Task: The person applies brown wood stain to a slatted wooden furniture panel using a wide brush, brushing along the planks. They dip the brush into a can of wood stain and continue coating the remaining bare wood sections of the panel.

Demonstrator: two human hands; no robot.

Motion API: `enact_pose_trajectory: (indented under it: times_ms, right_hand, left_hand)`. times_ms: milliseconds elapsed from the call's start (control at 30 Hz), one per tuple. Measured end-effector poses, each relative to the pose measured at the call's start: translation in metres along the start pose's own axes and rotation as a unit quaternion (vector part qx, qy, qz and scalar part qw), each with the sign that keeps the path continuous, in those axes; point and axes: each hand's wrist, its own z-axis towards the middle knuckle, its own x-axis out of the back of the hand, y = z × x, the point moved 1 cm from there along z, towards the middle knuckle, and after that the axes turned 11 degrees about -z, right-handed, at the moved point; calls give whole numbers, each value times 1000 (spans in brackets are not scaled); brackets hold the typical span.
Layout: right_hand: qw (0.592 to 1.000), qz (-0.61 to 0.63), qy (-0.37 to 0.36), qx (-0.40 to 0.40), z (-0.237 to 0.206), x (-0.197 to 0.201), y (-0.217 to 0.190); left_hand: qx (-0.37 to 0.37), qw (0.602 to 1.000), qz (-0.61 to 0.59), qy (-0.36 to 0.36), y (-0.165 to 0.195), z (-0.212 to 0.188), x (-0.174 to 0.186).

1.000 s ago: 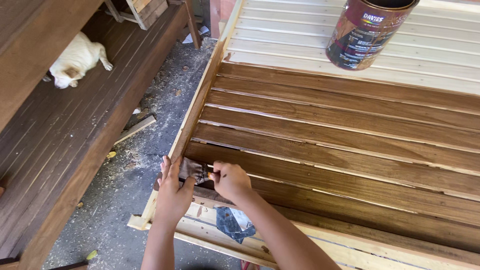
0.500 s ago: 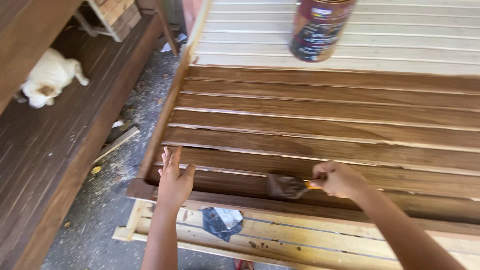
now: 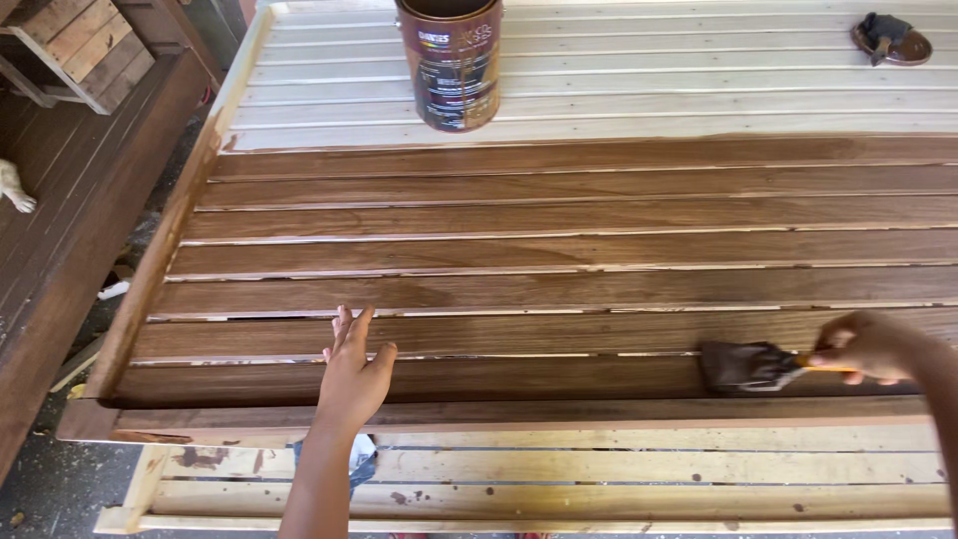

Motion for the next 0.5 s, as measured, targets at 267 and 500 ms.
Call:
enact_pose_trajectory:
  times_ms: [267,500]
  right_hand:
    - [987,84,108,88,24,23,0]
    - [969,96,84,212,24,-5,-212]
  left_hand:
    - [44,999,16,13,8,-29,-29]
    - [43,997,15,59,2,-22,0]
